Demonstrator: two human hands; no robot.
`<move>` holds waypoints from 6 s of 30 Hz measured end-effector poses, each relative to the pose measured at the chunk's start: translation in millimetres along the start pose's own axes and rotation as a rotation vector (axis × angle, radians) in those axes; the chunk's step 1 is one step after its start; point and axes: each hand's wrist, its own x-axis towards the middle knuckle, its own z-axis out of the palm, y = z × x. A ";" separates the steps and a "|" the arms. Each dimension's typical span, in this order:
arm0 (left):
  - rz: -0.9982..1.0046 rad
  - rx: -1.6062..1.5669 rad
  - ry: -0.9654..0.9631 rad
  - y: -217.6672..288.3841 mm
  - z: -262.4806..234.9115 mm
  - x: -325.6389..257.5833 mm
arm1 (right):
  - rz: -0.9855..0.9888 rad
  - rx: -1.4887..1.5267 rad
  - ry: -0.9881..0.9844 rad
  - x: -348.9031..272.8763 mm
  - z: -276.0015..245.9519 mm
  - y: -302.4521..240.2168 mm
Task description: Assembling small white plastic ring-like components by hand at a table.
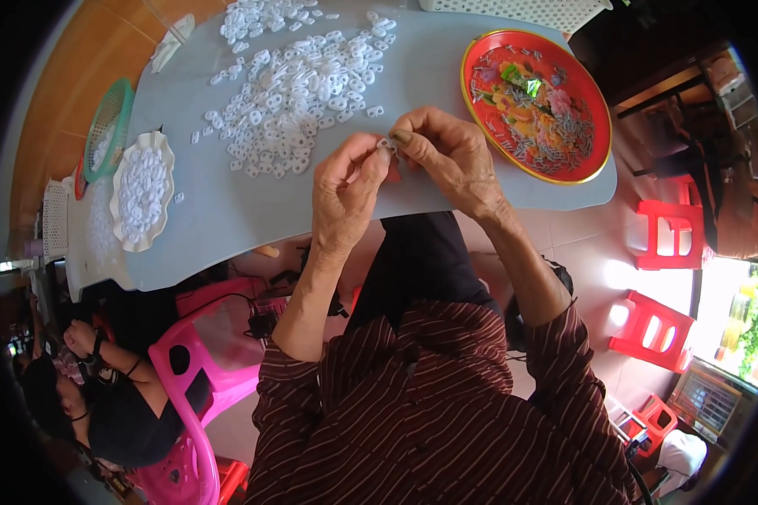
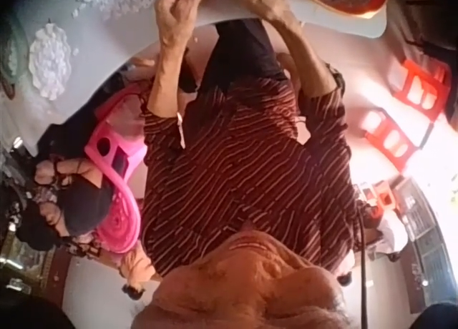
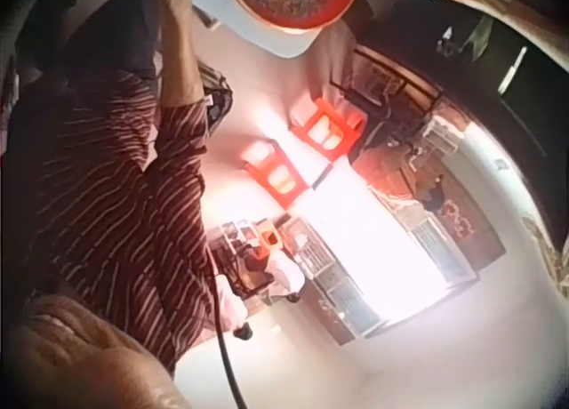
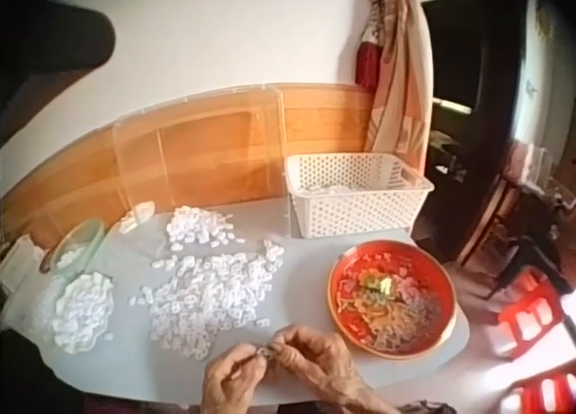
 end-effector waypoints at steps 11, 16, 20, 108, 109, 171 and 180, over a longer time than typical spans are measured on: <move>0.049 0.020 0.024 -1.0 1.7 3.5 | 0.009 -0.021 0.039 2.3 2.5 1.6; 0.020 0.020 0.010 0.3 0.3 1.5 | -0.017 0.054 0.026 1.0 2.7 0.5; 0.030 0.040 0.015 -3.5 -1.0 0.8 | 0.015 0.002 0.021 1.6 2.4 1.2; 0.418 1.232 -0.442 23.5 -23.6 84.4 | -0.209 -0.239 0.174 -31.3 19.8 -5.0; 0.419 1.230 -0.443 21.9 -24.7 86.2 | -0.209 -0.240 0.175 -29.2 18.8 -4.6; 0.162 0.556 -0.215 26.5 4.8 24.6 | -0.037 0.185 0.253 -26.2 11.9 1.4; 0.091 0.520 -0.243 27.3 -1.2 25.2 | -0.055 0.032 0.164 -27.5 10.2 3.9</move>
